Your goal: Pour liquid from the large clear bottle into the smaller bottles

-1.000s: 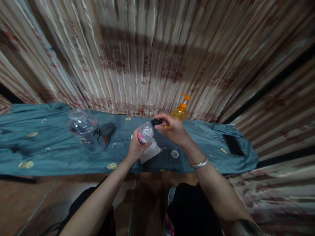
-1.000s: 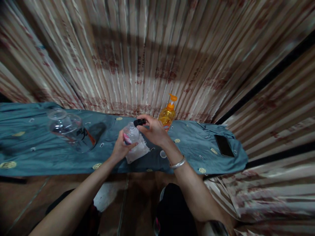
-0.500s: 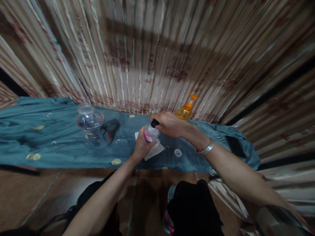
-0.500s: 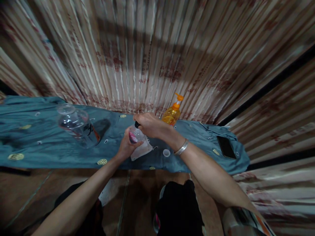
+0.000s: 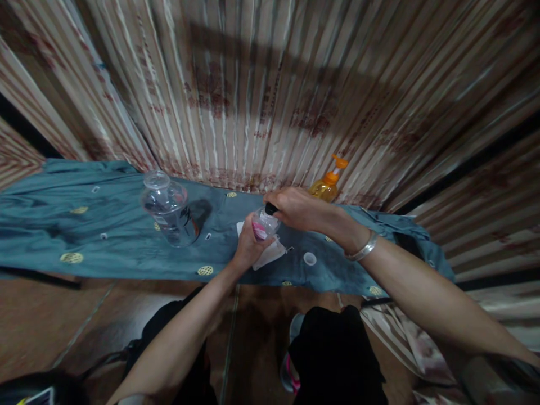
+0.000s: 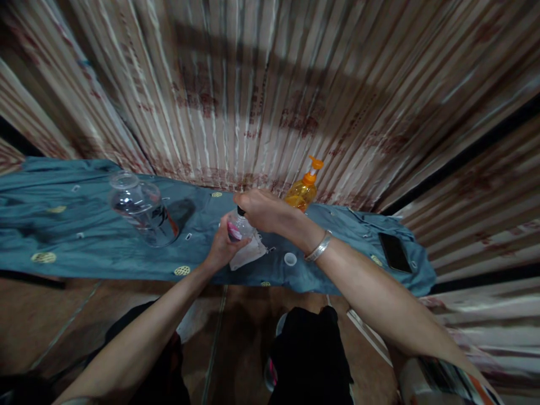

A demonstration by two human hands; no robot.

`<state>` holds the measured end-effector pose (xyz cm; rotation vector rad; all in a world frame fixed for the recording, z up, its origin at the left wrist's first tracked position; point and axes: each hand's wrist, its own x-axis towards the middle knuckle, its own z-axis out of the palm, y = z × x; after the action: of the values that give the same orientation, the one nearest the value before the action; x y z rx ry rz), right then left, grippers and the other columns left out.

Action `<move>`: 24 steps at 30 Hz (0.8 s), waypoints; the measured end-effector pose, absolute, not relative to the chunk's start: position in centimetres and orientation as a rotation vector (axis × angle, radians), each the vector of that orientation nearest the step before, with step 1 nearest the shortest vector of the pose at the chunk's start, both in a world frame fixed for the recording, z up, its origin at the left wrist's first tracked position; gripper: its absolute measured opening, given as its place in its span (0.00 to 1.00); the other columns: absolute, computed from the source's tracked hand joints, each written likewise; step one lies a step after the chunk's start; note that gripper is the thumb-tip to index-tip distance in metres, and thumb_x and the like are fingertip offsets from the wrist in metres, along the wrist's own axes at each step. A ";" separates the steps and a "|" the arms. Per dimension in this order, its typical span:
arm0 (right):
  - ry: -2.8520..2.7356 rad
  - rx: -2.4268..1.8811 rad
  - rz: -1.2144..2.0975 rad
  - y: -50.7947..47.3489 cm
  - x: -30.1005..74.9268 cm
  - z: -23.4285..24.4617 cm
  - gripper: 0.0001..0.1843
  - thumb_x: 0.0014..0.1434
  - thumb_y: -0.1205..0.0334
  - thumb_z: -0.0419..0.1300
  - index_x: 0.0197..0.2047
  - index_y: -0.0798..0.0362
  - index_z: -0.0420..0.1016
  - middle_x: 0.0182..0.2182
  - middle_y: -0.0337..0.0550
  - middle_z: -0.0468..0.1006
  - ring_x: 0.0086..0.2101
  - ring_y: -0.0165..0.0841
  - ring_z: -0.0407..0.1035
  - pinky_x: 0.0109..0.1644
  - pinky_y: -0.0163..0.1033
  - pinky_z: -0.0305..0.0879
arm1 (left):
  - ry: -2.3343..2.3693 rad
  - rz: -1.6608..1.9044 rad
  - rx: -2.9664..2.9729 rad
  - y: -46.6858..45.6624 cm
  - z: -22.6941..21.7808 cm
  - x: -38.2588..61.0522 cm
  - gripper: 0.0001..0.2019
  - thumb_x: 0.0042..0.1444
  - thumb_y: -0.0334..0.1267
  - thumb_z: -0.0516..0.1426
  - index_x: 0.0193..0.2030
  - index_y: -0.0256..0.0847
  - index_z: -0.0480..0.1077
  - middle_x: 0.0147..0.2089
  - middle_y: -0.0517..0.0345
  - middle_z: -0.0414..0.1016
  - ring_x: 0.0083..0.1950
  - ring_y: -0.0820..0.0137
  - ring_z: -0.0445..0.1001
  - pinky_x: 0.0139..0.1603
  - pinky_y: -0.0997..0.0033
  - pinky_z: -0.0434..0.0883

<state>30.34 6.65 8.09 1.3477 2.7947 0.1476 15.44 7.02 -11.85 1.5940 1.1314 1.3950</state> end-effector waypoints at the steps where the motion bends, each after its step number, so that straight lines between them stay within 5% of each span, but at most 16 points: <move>1: 2.785 1.354 0.163 6.8 30.4 8.1 0.10 0.68 0.69 0.66 0.53 0.58 0.79 0.45 0.54 0.86 0.48 0.48 0.81 0.51 0.43 0.72 | 1.129 1.393 1.594 7.0 -11.8 15.5 0.44 0.44 0.42 0.76 0.67 0.46 0.64 0.63 0.46 0.77 0.64 0.50 0.78 0.68 0.45 0.73; 3: 2.770 1.387 0.223 6.9 30.4 8.1 0.08 0.71 0.61 0.66 0.47 0.59 0.80 0.42 0.56 0.86 0.46 0.50 0.81 0.49 0.45 0.72 | 1.127 1.389 1.595 6.9 -11.6 15.5 0.44 0.43 0.41 0.76 0.67 0.45 0.64 0.64 0.46 0.77 0.65 0.50 0.77 0.69 0.46 0.73; 7: 2.716 1.426 0.302 6.7 30.2 8.4 0.19 0.75 0.50 0.62 0.47 0.60 0.81 0.42 0.60 0.86 0.47 0.52 0.81 0.49 0.46 0.71 | 1.129 1.386 1.592 6.8 -11.4 15.4 0.44 0.42 0.39 0.76 0.66 0.45 0.64 0.63 0.46 0.77 0.65 0.49 0.77 0.69 0.46 0.72; 11: 2.743 1.386 0.246 6.4 30.1 8.6 0.20 0.70 0.61 0.67 0.61 0.62 0.76 0.48 0.57 0.86 0.49 0.49 0.80 0.49 0.43 0.70 | 1.132 1.384 1.587 6.8 -11.3 15.4 0.44 0.43 0.42 0.76 0.66 0.45 0.64 0.60 0.47 0.79 0.60 0.51 0.80 0.65 0.46 0.75; 14: 2.752 1.310 0.164 6.6 30.0 8.8 0.14 0.67 0.72 0.64 0.56 0.60 0.79 0.45 0.53 0.87 0.46 0.45 0.80 0.47 0.41 0.69 | 1.129 1.391 1.593 6.8 -11.4 15.4 0.44 0.43 0.42 0.76 0.66 0.45 0.64 0.60 0.47 0.79 0.60 0.51 0.80 0.65 0.47 0.75; 17: 2.668 1.380 0.207 6.5 29.4 9.3 0.09 0.71 0.64 0.65 0.49 0.60 0.82 0.42 0.56 0.86 0.44 0.48 0.81 0.46 0.42 0.69 | 1.131 1.400 1.598 6.8 -11.6 15.5 0.44 0.43 0.41 0.76 0.66 0.45 0.64 0.61 0.45 0.78 0.63 0.50 0.79 0.67 0.45 0.74; 20: 2.577 1.429 0.257 5.9 28.9 10.1 0.18 0.75 0.54 0.62 0.51 0.63 0.81 0.44 0.63 0.86 0.48 0.51 0.81 0.46 0.44 0.69 | 1.134 1.411 1.604 7.0 -11.9 15.5 0.44 0.42 0.40 0.76 0.66 0.45 0.64 0.62 0.44 0.77 0.65 0.48 0.77 0.69 0.43 0.72; 24: 2.628 1.375 0.182 5.7 29.0 10.5 0.22 0.72 0.61 0.64 0.64 0.64 0.74 0.50 0.60 0.85 0.50 0.47 0.79 0.48 0.41 0.68 | 1.129 1.419 1.606 7.2 -12.1 15.5 0.44 0.43 0.41 0.76 0.66 0.45 0.63 0.62 0.45 0.78 0.62 0.50 0.79 0.66 0.45 0.74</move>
<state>29.00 5.71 10.48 1.3745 2.6276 0.1815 15.53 7.17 -12.11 1.6062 1.1288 1.4194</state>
